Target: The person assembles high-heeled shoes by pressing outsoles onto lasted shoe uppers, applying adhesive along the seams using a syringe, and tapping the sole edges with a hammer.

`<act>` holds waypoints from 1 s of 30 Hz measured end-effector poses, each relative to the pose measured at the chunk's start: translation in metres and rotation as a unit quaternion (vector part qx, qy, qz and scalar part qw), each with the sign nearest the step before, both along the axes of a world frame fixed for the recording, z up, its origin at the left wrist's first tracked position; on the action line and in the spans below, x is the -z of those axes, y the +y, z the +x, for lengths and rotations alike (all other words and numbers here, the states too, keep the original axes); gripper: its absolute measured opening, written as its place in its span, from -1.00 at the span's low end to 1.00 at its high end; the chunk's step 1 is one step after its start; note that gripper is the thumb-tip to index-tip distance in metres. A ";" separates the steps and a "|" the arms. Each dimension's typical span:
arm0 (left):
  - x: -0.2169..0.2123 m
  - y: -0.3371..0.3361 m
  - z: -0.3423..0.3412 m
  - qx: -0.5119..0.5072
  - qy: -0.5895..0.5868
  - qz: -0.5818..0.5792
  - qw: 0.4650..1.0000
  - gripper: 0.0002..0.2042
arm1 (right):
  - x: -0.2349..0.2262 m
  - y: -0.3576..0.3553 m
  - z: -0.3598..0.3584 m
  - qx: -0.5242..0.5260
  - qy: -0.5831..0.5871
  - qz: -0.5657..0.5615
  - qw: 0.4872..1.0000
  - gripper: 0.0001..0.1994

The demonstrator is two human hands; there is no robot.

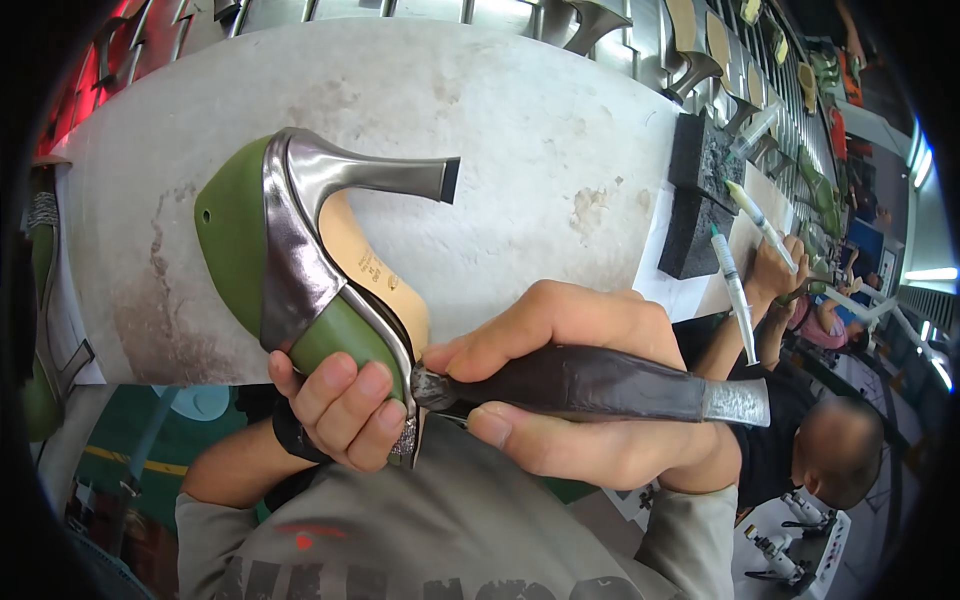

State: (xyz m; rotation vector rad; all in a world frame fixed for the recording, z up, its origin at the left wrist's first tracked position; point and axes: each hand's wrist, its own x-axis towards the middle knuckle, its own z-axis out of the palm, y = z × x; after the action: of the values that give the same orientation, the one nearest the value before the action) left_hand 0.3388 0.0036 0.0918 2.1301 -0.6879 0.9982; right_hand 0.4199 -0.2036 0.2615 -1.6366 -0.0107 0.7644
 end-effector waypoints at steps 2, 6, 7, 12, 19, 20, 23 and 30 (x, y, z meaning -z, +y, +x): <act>0.000 -0.001 -0.001 -0.006 -0.003 -0.003 1.000 -0.82 | 0.000 0.001 0.007 0.007 0.024 -0.002 1.000 -0.71; -0.001 -0.004 -0.004 -0.031 -0.002 -0.004 0.999 -0.80 | 0.001 0.002 0.018 -0.051 0.031 0.004 0.998 -0.68; -0.003 -0.001 -0.006 -0.024 0.020 0.000 1.000 -0.79 | 0.003 0.002 0.014 -0.019 0.033 0.003 0.999 -0.67; -0.005 -0.004 -0.006 -0.028 0.036 -0.008 0.999 -0.78 | 0.022 -0.013 -0.015 0.113 -0.077 0.054 0.989 -0.67; -0.005 -0.006 -0.005 -0.024 0.033 -0.012 0.999 -0.78 | 0.008 -0.004 -0.005 0.032 -0.035 0.033 0.998 -0.69; -0.006 -0.005 -0.005 -0.022 0.032 -0.012 0.999 -0.79 | 0.007 -0.002 0.002 0.033 -0.017 0.026 0.999 -0.72; -0.006 -0.003 -0.005 -0.015 0.029 -0.012 0.999 -0.80 | 0.006 0.006 0.018 0.036 0.011 0.008 0.999 -0.75; -0.004 -0.001 -0.004 -0.025 0.026 -0.028 0.999 -0.80 | 0.006 0.024 0.039 0.044 0.058 -0.025 0.997 -0.76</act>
State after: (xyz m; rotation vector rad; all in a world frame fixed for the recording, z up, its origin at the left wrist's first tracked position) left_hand 0.3344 0.0028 0.0953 2.1258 -0.5766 0.9730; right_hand 0.4594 -0.1795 0.2551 -1.6269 0.1643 0.7963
